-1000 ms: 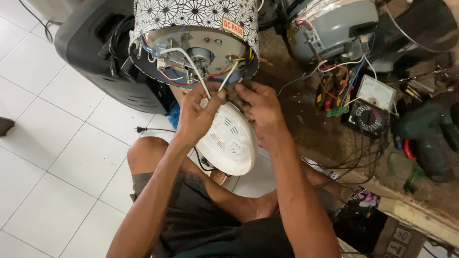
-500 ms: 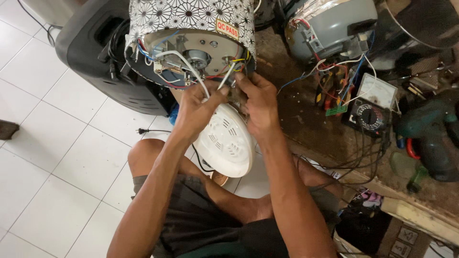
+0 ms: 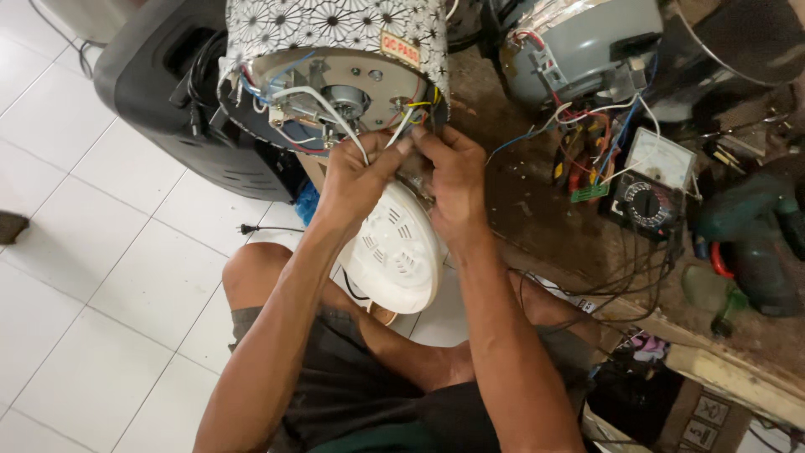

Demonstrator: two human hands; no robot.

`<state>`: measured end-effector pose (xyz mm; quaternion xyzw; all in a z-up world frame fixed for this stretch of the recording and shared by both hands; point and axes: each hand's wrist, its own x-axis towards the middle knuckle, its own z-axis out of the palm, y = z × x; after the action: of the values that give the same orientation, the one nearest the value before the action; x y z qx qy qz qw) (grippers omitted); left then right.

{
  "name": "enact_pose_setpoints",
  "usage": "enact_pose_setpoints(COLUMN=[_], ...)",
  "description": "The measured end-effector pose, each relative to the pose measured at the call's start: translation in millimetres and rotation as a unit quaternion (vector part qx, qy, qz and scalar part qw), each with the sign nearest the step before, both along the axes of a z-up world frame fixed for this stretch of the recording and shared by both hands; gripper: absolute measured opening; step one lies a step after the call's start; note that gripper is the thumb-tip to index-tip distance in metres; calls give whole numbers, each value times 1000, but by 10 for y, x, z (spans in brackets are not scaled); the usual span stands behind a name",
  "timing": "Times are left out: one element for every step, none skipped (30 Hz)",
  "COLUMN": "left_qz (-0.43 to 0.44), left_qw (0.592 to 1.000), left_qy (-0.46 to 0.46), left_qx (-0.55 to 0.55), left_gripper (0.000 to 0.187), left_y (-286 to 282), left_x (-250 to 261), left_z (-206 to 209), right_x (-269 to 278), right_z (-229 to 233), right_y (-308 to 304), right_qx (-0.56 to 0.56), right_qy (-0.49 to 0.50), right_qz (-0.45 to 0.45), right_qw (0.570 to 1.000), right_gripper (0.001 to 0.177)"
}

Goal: The person sits on the floor and repairs a disassembled rice cooker by connecting wires to the heating element and base. They use a multimeter to test the electrical connections and then reassemble the cooker's body and lid.

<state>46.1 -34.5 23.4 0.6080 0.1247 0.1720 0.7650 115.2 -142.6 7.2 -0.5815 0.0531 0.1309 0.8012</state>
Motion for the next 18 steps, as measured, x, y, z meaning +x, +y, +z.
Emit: enact_pose_setpoints(left_qz=[-4, -9, -14, -14, -24, -34, -34, -34, -34, -33, -43, -57, -61, -60, -58, -57, -59, -60], left_qw=[1000, 1000, 999, 999, 998, 996, 995, 995, 996, 996, 996, 996, 996, 996, 996, 996, 996, 995], left_qy=[-1, -2, -4, -3, 2, 8, 9, 7, 4, 5, 15, 21, 18, 6, -5, -4, 13, 29], left_qx=[0, 22, 45, 46, 66, 88, 90, 89, 88, 84, 72, 63, 63, 64, 65, 66, 68, 70], left_gripper=[19, 20, 20, 20, 21, 23, 23, 19, 17, 17, 15, 14, 14, 16, 20, 20, 20, 19], left_y=[37, 77, 119, 138, 159, 192, 200, 185, 172, 173, 169, 172, 143, 131, 123, 108, 96, 77], left_x=[48, 71, 92, 50, 8, -37, -57, -74, -91, -126, -158, -138, -102, -97, -95, -81, -69, -48], left_z=[-74, -158, -243, -300, -356, -407, -399, -402, -407, -360, -310, -238, -192, -151, -112, -67, -23, 23], right_x=[36, 53, 68, 75, 81, 87, 83, 82, 81, 63, 48, 69, 134, 176, 216, 158, 99, 49], right_z=[-3, -18, -34, 21, 78, 134, 155, 174, 190, 215, 244, 294, 200, 94, -14, 61, 137, 218], right_y=[13, 33, 55, 47, 41, 47, 51, 36, 23, -7, -43, -84, -110, -116, -117, -110, -100, -97], right_qx=[0, 9, 17, 18, 15, 13, 15, 8, 0, -3, -16, -25, -26, -27, -27, -27, -28, -30], right_qy=[-1, 5, 11, 11, 13, 15, 16, 14, 11, 13, -2, -20, -23, -17, -11, -10, -9, -10], right_qz=[-4, -13, -23, -23, -24, -25, -25, -15, -5, -4, 9, 17, 13, 19, 25, 25, 30, 34], right_qw=[1000, 1000, 1000, 1000, 1000, 999, 999, 1000, 1000, 1000, 1000, 999, 999, 999, 999, 999, 999, 999], right_gripper=[11, 11, 10, 10, 11, 11, 11, 14, 17, 17, 12, 10, 10, 12, 14, 14, 14, 15])
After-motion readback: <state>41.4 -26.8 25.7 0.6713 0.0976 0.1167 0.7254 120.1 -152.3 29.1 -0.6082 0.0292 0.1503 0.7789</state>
